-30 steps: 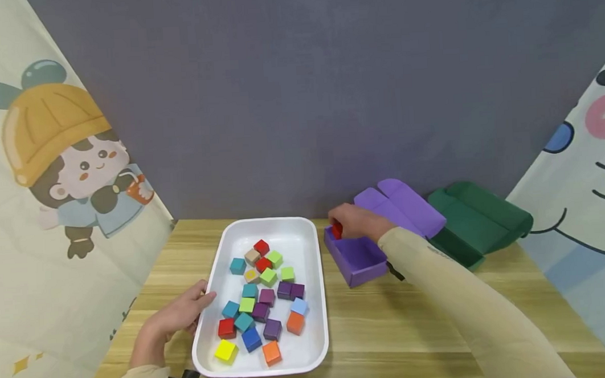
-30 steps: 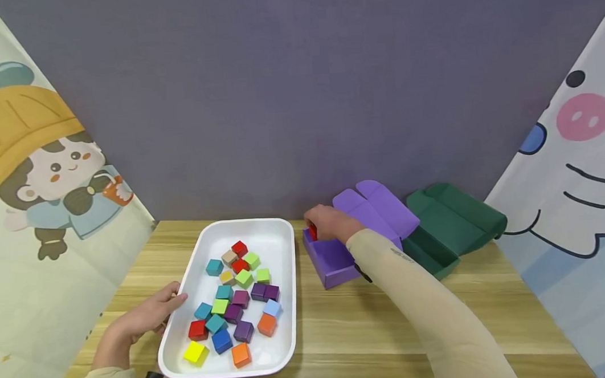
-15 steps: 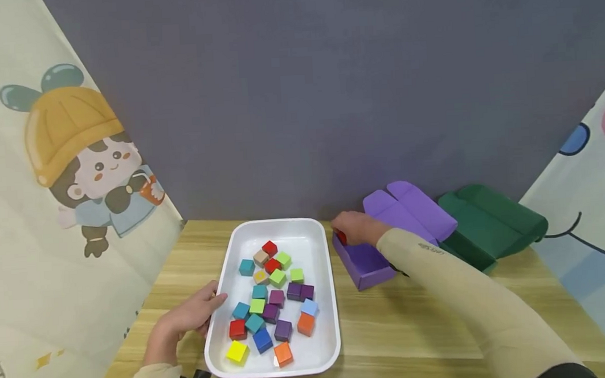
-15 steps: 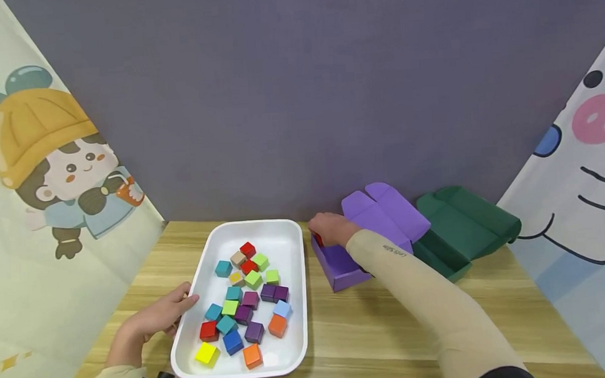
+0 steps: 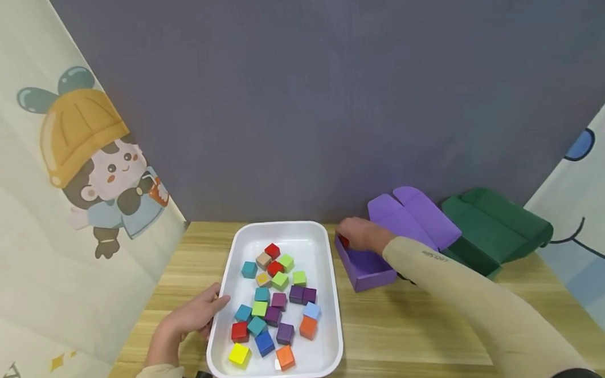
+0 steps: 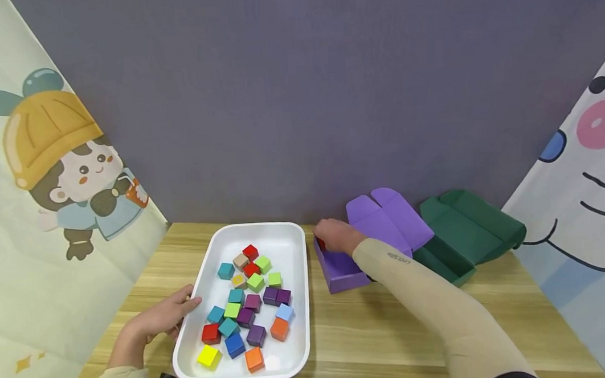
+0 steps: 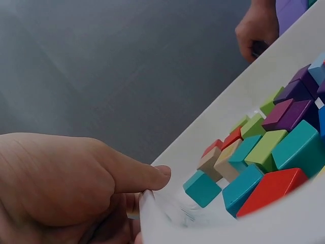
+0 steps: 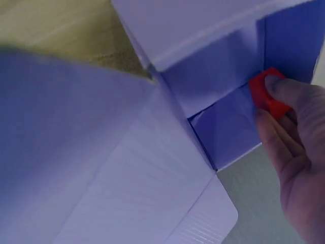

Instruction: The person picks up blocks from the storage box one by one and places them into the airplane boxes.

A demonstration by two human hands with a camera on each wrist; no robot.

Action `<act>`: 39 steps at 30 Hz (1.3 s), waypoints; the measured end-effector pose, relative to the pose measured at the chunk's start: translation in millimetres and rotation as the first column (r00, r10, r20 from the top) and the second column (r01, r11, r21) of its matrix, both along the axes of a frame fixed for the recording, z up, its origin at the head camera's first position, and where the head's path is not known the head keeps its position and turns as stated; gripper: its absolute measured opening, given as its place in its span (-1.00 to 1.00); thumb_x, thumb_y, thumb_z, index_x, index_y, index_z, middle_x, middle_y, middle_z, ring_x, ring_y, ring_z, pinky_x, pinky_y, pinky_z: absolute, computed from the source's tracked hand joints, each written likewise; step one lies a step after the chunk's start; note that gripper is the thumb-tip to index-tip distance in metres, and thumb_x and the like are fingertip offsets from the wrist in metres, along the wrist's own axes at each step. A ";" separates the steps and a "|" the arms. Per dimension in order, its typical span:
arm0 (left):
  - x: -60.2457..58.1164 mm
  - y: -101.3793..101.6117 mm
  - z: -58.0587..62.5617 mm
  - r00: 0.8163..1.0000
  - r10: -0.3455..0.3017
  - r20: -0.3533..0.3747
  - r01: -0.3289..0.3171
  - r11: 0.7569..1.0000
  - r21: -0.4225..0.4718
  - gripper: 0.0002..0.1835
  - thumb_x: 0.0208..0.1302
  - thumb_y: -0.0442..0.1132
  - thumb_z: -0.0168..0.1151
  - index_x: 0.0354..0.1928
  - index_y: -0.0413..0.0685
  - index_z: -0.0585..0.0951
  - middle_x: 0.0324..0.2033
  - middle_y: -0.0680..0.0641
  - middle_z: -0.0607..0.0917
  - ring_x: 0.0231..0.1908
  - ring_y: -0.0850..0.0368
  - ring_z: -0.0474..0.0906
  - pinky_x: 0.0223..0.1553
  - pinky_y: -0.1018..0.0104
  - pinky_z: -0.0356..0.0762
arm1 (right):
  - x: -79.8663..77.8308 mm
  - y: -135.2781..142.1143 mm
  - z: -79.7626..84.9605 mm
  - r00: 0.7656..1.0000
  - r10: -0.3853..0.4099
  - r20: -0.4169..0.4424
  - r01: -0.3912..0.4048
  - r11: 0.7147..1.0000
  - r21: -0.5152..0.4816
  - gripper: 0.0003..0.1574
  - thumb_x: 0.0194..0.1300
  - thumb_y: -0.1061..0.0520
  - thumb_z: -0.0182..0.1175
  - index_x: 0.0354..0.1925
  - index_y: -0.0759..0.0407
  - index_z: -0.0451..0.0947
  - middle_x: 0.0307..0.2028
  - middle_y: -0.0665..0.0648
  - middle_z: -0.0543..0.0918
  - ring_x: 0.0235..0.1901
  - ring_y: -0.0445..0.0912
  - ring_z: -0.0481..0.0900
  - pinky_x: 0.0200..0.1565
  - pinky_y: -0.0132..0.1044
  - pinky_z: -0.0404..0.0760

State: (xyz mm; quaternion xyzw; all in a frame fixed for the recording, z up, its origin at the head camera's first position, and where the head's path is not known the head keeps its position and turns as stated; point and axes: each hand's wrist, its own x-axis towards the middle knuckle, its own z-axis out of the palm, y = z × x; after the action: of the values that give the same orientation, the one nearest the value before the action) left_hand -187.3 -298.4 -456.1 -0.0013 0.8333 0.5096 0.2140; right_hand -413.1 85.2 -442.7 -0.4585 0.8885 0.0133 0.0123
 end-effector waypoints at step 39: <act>-5.9 9.2 1.3 1.000 0.023 0.011 -0.023 1.000 -0.020 -0.57 0.54 -0.08 -0.09 0.19 -0.30 0.26 -0.59 -0.13 0.51 -0.77 0.12 0.36 -0.65 0.25 0.50 | 16.0 1.2 -3.4 0.924 -0.380 0.030 0.360 0.895 0.263 -0.65 0.37 0.03 0.10 -0.50 0.19 0.51 -0.46 0.19 0.57 -0.47 -0.01 0.51 -0.33 -0.08 0.59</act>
State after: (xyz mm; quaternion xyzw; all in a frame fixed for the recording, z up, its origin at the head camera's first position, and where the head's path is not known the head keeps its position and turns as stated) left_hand -193.3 -289.2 -454.9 -0.0157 0.8372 0.5037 0.2127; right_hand -397.2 86.3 -446.1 -0.2758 0.9492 0.1052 0.1088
